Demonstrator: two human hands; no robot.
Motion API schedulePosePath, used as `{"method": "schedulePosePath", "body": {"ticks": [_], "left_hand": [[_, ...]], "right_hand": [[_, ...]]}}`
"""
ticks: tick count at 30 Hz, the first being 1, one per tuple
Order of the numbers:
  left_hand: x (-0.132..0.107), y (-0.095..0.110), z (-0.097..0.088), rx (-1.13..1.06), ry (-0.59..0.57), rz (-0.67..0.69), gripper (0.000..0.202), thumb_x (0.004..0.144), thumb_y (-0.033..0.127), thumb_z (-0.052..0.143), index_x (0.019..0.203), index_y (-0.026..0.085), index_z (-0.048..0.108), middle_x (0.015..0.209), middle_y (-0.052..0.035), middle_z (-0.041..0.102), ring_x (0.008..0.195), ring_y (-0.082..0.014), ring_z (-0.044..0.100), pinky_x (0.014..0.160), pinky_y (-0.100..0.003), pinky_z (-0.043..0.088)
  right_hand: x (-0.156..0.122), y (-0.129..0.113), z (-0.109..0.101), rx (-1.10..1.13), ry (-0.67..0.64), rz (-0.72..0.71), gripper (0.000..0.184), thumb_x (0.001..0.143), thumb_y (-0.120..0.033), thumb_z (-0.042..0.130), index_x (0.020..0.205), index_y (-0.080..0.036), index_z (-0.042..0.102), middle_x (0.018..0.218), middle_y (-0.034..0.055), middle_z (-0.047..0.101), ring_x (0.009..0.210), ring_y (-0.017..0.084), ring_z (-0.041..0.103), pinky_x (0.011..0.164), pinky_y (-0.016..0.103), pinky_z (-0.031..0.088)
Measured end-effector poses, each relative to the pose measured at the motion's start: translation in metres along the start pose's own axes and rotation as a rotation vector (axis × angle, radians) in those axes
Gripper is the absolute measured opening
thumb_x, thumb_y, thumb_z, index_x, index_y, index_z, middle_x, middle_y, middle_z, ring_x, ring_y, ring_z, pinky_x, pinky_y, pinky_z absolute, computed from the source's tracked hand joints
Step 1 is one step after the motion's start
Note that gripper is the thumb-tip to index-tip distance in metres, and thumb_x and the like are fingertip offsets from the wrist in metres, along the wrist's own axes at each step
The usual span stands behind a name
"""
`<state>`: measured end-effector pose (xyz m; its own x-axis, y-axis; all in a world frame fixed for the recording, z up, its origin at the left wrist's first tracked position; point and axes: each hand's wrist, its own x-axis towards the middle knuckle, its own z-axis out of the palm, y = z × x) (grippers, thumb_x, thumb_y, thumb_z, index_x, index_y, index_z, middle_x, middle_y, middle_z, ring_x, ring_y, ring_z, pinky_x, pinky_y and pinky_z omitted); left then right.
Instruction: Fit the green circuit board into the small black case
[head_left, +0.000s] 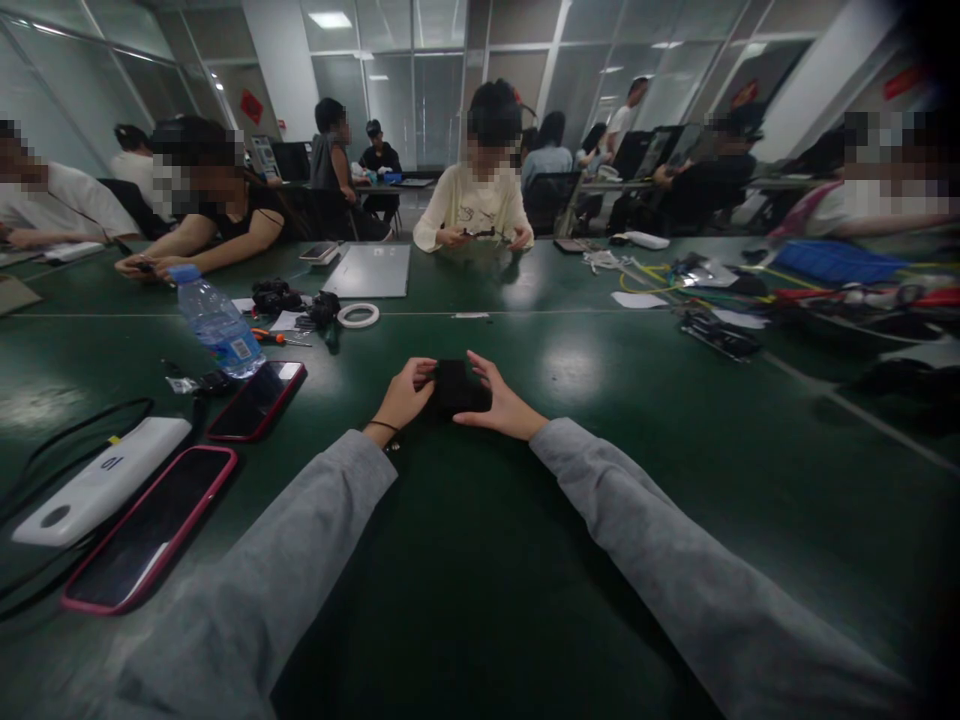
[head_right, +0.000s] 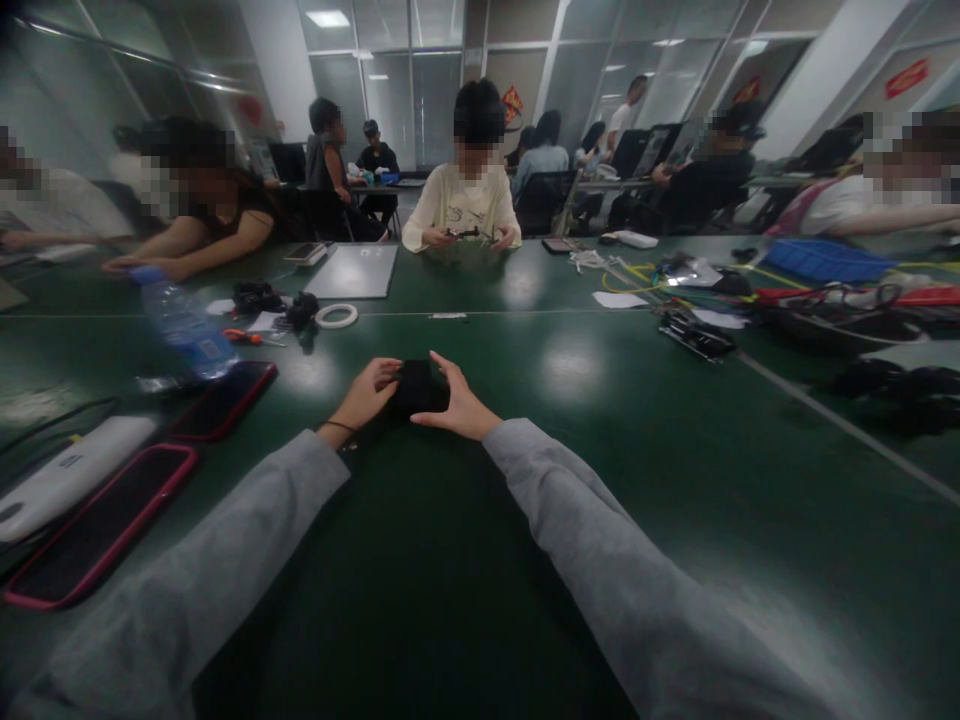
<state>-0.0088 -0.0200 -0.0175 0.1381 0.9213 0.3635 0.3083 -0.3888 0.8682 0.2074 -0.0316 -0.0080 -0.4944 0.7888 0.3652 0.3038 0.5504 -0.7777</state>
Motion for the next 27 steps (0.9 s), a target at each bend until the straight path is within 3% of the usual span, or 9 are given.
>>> {"method": "schedulePosePath", "body": {"ticks": [6, 11, 14, 21, 27], "left_hand": [[0.000, 0.000, 0.000, -0.005, -0.012, 0.008, 0.030, 0.079, 0.015, 0.056, 0.109, 0.017, 0.055, 0.113, -0.0107, 0.062, 0.102, -0.0179, 0.062, 0.091, -0.036, 0.049], [0.001, -0.001, -0.001, 0.017, 0.029, -0.037, 0.024, 0.075, 0.018, 0.062, 0.098, 0.017, 0.058, 0.091, -0.0057, 0.066, 0.086, -0.0159, 0.065, 0.081, -0.033, 0.052], [0.001, 0.001, -0.002, 0.000, 0.016, -0.042, 0.021, 0.072, 0.017, 0.064, 0.093, 0.017, 0.059, 0.089, -0.0044, 0.066, 0.082, -0.0148, 0.065, 0.078, -0.032, 0.053], [0.004, 0.002, -0.002, -0.012, 0.016, -0.080, 0.014, 0.073, 0.020, 0.064, 0.087, 0.018, 0.063, 0.086, -0.0042, 0.069, 0.081, -0.0156, 0.066, 0.078, -0.033, 0.053], [0.015, -0.010, -0.003, 0.000, -0.004, -0.119, 0.015, 0.074, 0.028, 0.066, 0.085, 0.018, 0.066, 0.085, -0.0052, 0.070, 0.080, -0.0171, 0.067, 0.078, -0.035, 0.054]], "right_hand": [[0.001, 0.002, -0.002, -0.007, -0.055, -0.039, 0.110, 0.062, -0.045, 0.080, 0.147, -0.027, 0.013, 0.149, 0.0101, 0.019, 0.138, 0.027, 0.021, 0.115, 0.049, 0.018], [0.001, 0.000, -0.007, 0.039, -0.156, -0.034, 0.118, 0.058, -0.043, 0.083, 0.148, -0.027, 0.007, 0.147, 0.0122, 0.020, 0.137, 0.027, 0.025, 0.115, 0.048, 0.019], [0.001, -0.004, -0.011, 0.039, -0.219, -0.013, 0.120, 0.057, -0.043, 0.083, 0.148, -0.028, 0.007, 0.148, 0.0122, 0.018, 0.137, 0.028, 0.025, 0.114, 0.049, 0.019], [0.004, -0.015, -0.016, 0.019, -0.218, 0.009, 0.110, 0.057, -0.039, 0.084, 0.145, -0.025, 0.018, 0.141, 0.0115, 0.025, 0.132, 0.026, 0.032, 0.114, 0.045, 0.026], [0.009, -0.005, -0.028, 0.021, -0.257, 0.029, 0.101, 0.059, -0.037, 0.083, 0.141, -0.028, 0.025, 0.138, 0.0089, 0.024, 0.131, 0.027, 0.032, 0.114, 0.046, 0.026]]}}
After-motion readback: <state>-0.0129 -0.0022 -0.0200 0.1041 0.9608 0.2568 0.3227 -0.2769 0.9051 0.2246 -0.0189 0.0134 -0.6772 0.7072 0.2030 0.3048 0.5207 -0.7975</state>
